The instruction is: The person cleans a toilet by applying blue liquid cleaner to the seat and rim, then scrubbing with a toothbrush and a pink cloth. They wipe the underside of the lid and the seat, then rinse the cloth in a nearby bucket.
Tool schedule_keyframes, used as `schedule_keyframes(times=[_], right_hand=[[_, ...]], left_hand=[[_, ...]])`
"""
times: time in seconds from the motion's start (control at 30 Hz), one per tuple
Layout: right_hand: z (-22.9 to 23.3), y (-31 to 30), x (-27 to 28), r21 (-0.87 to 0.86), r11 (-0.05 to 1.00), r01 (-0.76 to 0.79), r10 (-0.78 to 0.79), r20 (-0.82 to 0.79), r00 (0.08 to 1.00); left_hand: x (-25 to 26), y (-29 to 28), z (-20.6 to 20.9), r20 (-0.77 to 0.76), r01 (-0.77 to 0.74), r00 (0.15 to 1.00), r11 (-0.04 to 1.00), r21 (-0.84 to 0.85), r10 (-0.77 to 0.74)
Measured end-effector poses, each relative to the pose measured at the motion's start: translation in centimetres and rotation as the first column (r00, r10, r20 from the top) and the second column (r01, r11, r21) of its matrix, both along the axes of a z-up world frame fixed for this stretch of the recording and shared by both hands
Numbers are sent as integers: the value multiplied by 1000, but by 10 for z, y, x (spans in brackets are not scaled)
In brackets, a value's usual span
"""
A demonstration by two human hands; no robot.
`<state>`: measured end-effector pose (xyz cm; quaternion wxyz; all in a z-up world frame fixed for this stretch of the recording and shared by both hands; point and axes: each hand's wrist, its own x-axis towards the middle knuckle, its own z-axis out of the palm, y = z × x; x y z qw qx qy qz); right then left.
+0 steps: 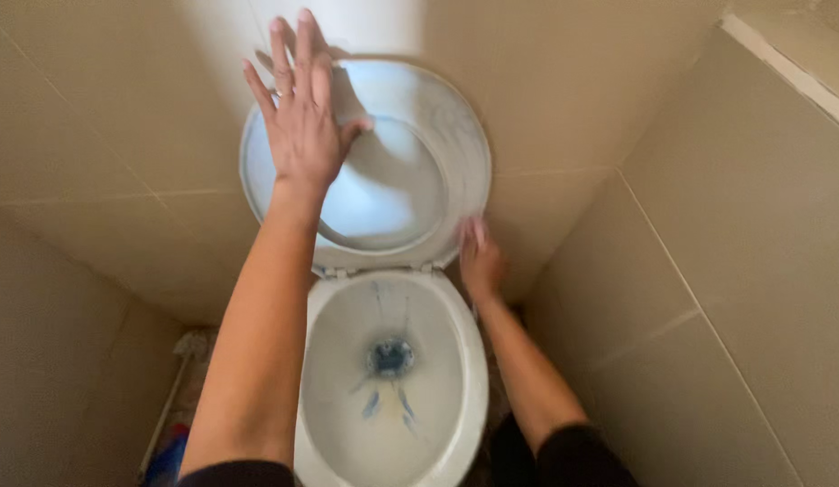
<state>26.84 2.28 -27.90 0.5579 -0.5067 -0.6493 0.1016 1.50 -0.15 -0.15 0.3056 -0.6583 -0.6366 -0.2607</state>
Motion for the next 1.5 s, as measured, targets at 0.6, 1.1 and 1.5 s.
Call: schedule_keyframes(times=[0.6,1.1,1.5], right_hand=[[180,14,-27,-51,991,125,-119,119,986],[146,2,-11,197,978,71,-113,210,971],[246,54,-139,565,773,-289,-31,489,872]], left_hand=[[56,-44,-15,58,-189,981,977,103,184],[-20,-146,-218,762,-263,608,962,-71,222],[28,-111,-226,783,-156,598,983,-95,171]])
